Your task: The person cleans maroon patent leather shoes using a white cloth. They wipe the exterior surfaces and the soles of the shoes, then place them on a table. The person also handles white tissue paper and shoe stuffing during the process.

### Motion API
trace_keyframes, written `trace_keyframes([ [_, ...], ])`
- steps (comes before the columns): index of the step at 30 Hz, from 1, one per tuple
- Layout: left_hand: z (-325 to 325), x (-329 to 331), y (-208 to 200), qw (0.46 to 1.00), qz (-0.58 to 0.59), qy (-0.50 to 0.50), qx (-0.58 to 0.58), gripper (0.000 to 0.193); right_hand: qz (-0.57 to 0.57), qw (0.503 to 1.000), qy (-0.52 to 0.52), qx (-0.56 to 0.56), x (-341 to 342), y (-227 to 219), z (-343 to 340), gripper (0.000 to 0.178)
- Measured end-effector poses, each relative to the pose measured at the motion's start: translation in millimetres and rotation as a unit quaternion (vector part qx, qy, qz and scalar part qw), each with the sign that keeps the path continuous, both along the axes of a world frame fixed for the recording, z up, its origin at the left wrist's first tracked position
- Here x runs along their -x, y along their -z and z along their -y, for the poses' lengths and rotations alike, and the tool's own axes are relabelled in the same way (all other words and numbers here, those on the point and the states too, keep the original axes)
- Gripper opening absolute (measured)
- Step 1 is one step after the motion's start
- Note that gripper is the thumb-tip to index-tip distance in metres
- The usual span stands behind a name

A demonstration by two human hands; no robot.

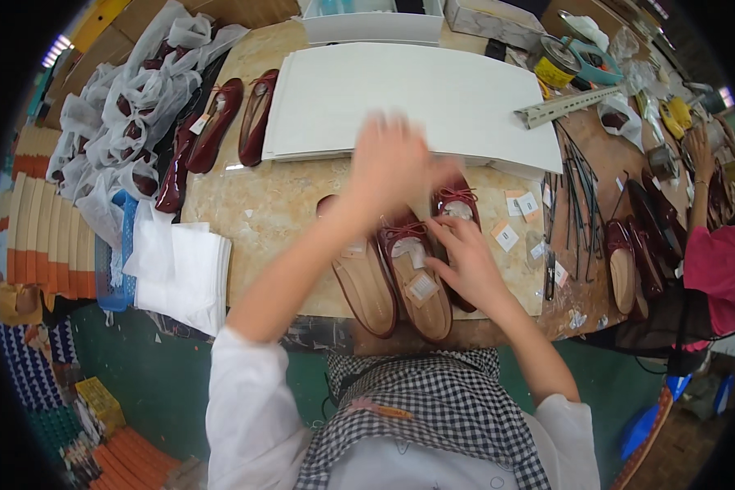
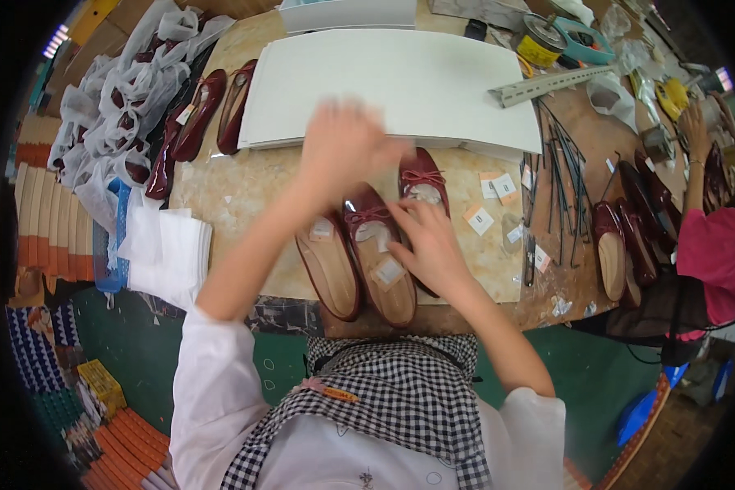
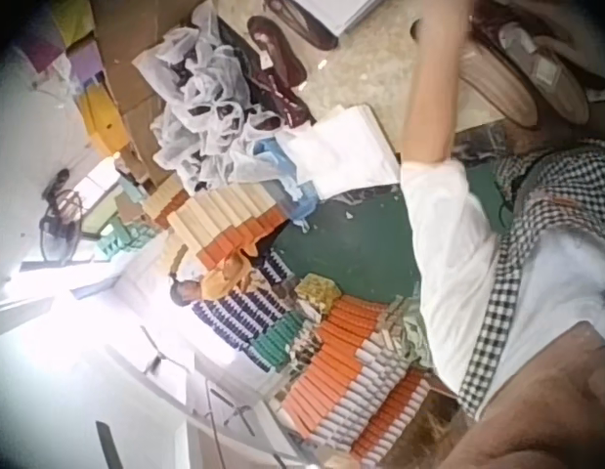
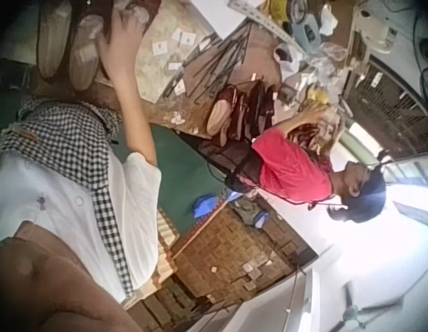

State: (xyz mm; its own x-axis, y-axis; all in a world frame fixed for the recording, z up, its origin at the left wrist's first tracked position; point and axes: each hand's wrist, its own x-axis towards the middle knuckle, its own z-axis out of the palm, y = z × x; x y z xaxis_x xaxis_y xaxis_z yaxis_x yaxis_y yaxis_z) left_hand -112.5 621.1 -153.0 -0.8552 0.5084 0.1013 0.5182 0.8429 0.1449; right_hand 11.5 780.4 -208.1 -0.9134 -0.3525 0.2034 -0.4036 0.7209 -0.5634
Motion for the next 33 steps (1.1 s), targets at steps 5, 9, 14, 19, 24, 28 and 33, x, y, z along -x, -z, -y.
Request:
trace_keyframes([
  [5,32,99,95,0.956,-0.267,-0.117,-0.03,0.044,0.046,0.997,0.042,0.055,-41,-18,-14,0.043],
  [9,16,73,67,0.976,-0.066,-0.085,-0.191,0.035,0.129,0.968,0.101,0.189,-58,-24,-25,0.057],
  [14,-10,-128,-16,0.933,0.018,0.253,-0.255,0.017,0.379,0.588,0.153,0.698,-50,-3,-50,0.065],
  [19,22,-145,13,0.87,-0.011,0.171,-0.463,0.023,0.506,0.579,0.135,0.625,-63,-38,13,0.05],
  [24,57,-160,23,0.87,0.036,-0.171,-0.462,0.017,0.286,0.914,-0.107,0.267,-34,-53,25,0.06],
  [28,54,-163,39,0.589,0.204,-0.207,-0.753,0.018,0.019,0.981,-0.148,0.126,-36,-56,72,0.065],
  [33,95,-156,40,0.909,0.219,-0.184,-0.303,0.043,0.299,0.833,0.103,0.454,32,-17,53,0.027],
])
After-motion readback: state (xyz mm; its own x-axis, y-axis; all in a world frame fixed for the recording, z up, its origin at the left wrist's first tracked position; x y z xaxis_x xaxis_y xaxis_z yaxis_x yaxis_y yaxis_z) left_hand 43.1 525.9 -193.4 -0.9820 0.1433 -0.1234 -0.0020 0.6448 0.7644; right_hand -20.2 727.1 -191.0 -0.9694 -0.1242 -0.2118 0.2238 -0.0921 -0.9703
